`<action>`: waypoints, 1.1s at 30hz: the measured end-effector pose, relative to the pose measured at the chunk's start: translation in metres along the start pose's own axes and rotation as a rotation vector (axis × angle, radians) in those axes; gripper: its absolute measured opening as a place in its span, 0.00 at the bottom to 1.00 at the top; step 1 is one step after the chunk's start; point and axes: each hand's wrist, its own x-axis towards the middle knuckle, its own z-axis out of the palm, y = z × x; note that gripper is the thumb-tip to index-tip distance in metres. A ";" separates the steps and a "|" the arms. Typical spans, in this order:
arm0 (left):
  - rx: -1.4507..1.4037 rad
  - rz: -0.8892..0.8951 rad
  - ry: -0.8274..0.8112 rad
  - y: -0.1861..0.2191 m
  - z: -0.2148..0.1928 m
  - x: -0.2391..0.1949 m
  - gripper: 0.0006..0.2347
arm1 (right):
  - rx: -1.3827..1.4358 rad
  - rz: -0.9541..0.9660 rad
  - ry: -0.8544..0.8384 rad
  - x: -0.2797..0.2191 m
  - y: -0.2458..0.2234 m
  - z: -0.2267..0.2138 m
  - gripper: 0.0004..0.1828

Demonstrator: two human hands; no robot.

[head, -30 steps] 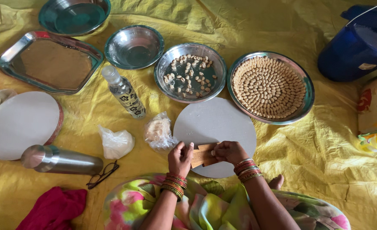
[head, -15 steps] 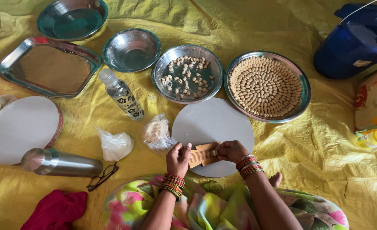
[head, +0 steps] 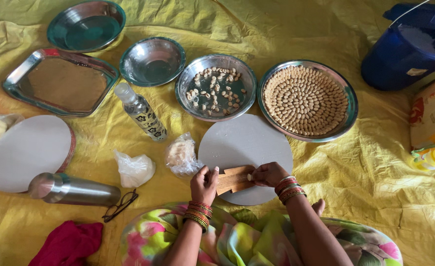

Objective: The person sits on a yellow sheet and uses a wooden ridged tool to press small dough balls, creating ridged patterns. The shaped pieces are placed into a metal bowl. The person also rolls dough into small balls and places them on a white board.

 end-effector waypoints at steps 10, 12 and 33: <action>0.031 0.017 -0.001 -0.003 -0.003 -0.003 0.18 | -0.066 0.078 0.040 0.010 0.007 -0.010 0.03; 0.033 -0.003 -0.005 -0.004 -0.004 -0.002 0.18 | -0.054 0.078 0.040 0.012 0.011 -0.009 0.04; 0.508 -0.370 0.033 -0.011 -0.013 0.006 0.20 | -0.204 -0.220 0.220 -0.031 -0.014 0.031 0.12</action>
